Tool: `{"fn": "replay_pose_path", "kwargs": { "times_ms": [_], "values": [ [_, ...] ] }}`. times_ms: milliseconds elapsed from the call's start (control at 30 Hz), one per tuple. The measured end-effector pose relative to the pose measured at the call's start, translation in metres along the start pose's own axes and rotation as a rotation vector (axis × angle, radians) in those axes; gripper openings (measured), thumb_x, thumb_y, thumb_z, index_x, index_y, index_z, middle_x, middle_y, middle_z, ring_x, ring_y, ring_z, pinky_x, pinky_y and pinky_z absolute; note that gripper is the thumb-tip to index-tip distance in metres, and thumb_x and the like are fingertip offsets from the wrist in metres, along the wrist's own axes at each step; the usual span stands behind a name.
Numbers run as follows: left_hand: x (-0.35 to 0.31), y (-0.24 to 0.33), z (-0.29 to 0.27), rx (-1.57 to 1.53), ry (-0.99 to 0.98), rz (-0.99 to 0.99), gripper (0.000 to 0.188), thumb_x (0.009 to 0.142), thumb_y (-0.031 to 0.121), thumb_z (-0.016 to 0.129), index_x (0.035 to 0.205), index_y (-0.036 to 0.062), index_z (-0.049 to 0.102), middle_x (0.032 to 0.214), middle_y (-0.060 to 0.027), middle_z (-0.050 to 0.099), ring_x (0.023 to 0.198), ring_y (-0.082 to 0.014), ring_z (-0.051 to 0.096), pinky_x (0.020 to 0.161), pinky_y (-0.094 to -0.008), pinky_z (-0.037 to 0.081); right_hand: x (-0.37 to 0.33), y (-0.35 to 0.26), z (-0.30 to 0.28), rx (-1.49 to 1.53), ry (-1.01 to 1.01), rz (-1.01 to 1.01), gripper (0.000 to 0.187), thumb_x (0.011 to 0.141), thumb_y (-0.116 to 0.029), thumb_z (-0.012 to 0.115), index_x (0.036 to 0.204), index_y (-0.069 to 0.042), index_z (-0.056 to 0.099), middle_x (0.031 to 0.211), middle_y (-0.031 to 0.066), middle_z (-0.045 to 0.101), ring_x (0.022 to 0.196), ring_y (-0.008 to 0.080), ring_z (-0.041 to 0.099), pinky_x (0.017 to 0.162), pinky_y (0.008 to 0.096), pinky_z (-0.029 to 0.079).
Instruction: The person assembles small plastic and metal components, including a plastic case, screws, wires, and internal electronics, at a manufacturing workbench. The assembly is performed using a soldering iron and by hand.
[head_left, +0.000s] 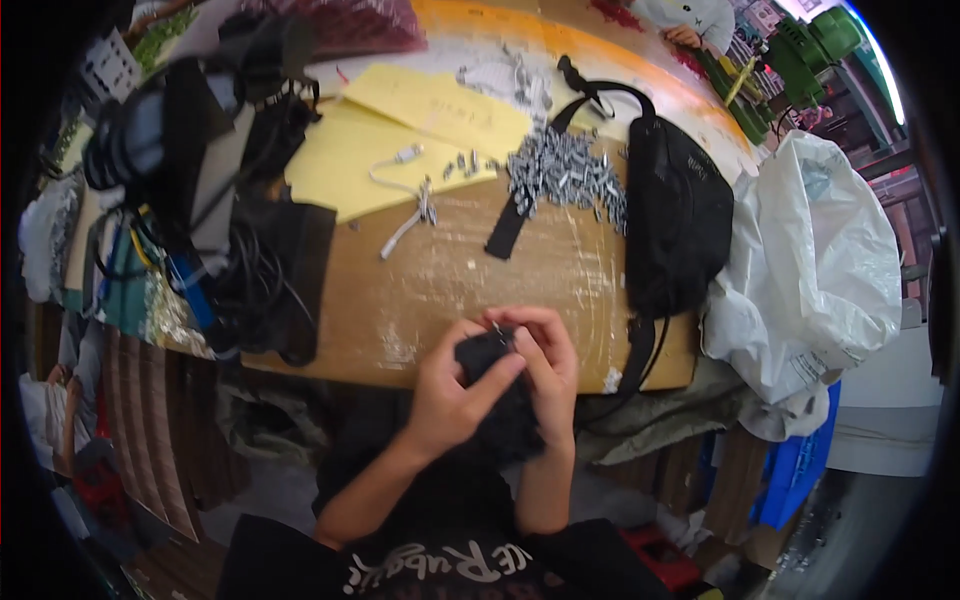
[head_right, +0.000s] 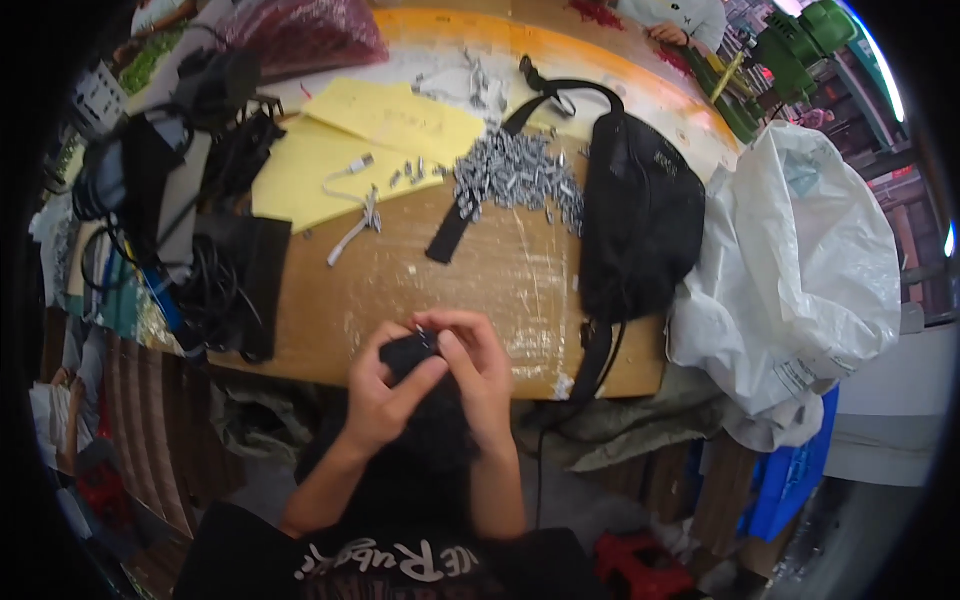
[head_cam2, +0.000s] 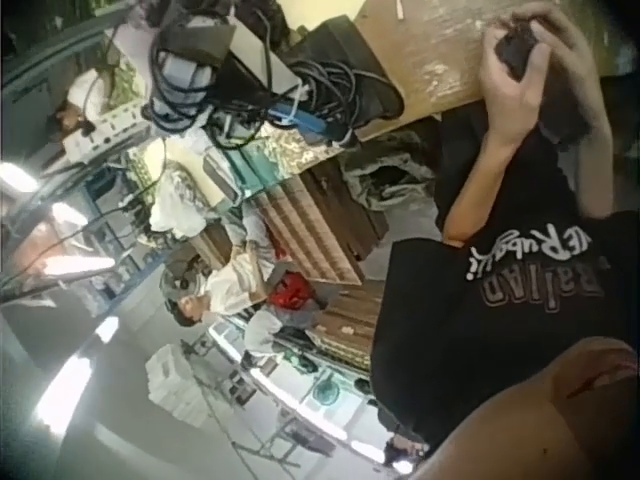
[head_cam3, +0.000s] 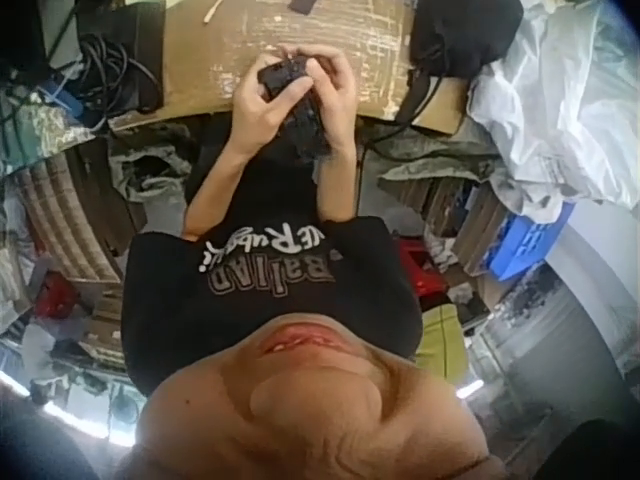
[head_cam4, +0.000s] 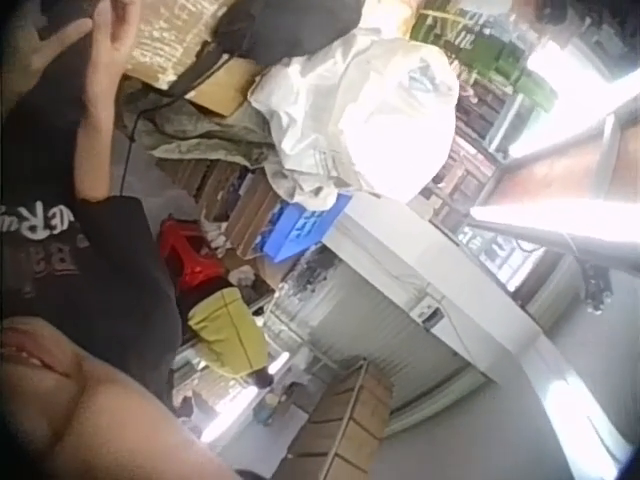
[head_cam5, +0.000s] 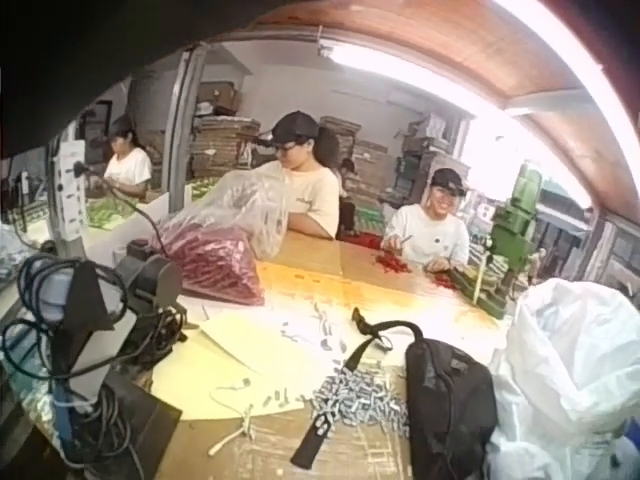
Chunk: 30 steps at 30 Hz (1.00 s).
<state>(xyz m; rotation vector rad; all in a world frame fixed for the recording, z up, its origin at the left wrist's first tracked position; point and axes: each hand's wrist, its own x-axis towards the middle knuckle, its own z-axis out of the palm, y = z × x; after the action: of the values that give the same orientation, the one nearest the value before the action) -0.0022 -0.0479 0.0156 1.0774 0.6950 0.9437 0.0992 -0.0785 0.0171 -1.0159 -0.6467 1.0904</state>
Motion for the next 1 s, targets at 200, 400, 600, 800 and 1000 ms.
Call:
{"fn": "replay_pose_path", "kwargs": {
  "times_ms": [200, 400, 600, 800, 1000],
  "values": [
    [-0.041, -0.008, -0.011, 0.148, 0.053, 0.010, 0.020, 0.076, 0.004, 0.063, 0.092, -0.0008, 0.051, 0.082, -0.0064, 0.061, 0.074, -0.0075, 0.057, 0.061, -0.0205, 0.045, -0.050, 0.024, -0.001, 0.051, -0.176, 0.251, 0.045, 0.092, -0.032, 0.030, 0.118, 0.003, 0.040, 0.115, 0.0186, 0.048, 0.102, 0.0218, 0.050, 0.092, 0.0309, 0.035],
    [-0.075, -0.048, -0.014, 0.180, 0.030, -0.013, 0.024, 0.077, 0.017, 0.063, 0.094, 0.0046, 0.052, 0.076, -0.0097, 0.059, 0.061, -0.0206, 0.058, 0.055, -0.0278, 0.044, -0.087, 0.032, -0.022, -0.069, -0.107, 0.418, 0.057, 0.090, -0.044, 0.032, 0.125, 0.001, 0.032, 0.114, 0.0128, 0.046, 0.103, 0.0206, 0.047, 0.092, 0.0320, 0.035],
    [-0.106, -0.068, -0.077, 0.096, 0.264, -0.147, 0.024, 0.076, 0.016, 0.065, 0.090, 0.0010, 0.052, 0.066, -0.0067, 0.056, 0.059, -0.0074, 0.054, 0.051, -0.0242, 0.043, -0.093, 0.067, 0.009, -0.396, -0.452, 0.517, 0.065, 0.081, -0.010, 0.059, 0.133, -0.003, 0.021, 0.120, 0.0097, 0.041, 0.108, 0.0156, 0.043, 0.090, 0.0282, 0.038],
    [-0.121, -0.037, -0.143, -0.022, 0.548, -0.089, 0.021, 0.079, 0.006, 0.061, 0.093, -0.0005, 0.046, 0.078, -0.0034, 0.056, 0.068, -0.0060, 0.053, 0.058, -0.0193, 0.044, -0.083, 0.077, 0.088, -0.391, -0.541, 0.867, 0.057, 0.083, -0.003, 0.052, 0.132, -0.013, 0.025, 0.063, 0.0031, 0.054, 0.041, 0.0069, 0.050, 0.032, 0.0202, 0.039],
    [-0.116, -0.007, -0.151, -0.031, 0.545, 0.052, 0.032, 0.075, 0.004, 0.065, 0.097, 0.0004, 0.043, 0.084, -0.0033, 0.052, 0.074, -0.0048, 0.050, 0.063, -0.0190, 0.043, -0.075, 0.083, 0.111, -0.228, -0.461, 0.714, 0.051, 0.079, -0.001, 0.053, 0.127, -0.005, 0.036, 0.075, 0.0024, 0.056, 0.044, 0.0007, 0.044, 0.032, 0.0154, 0.027]
  ]
}}
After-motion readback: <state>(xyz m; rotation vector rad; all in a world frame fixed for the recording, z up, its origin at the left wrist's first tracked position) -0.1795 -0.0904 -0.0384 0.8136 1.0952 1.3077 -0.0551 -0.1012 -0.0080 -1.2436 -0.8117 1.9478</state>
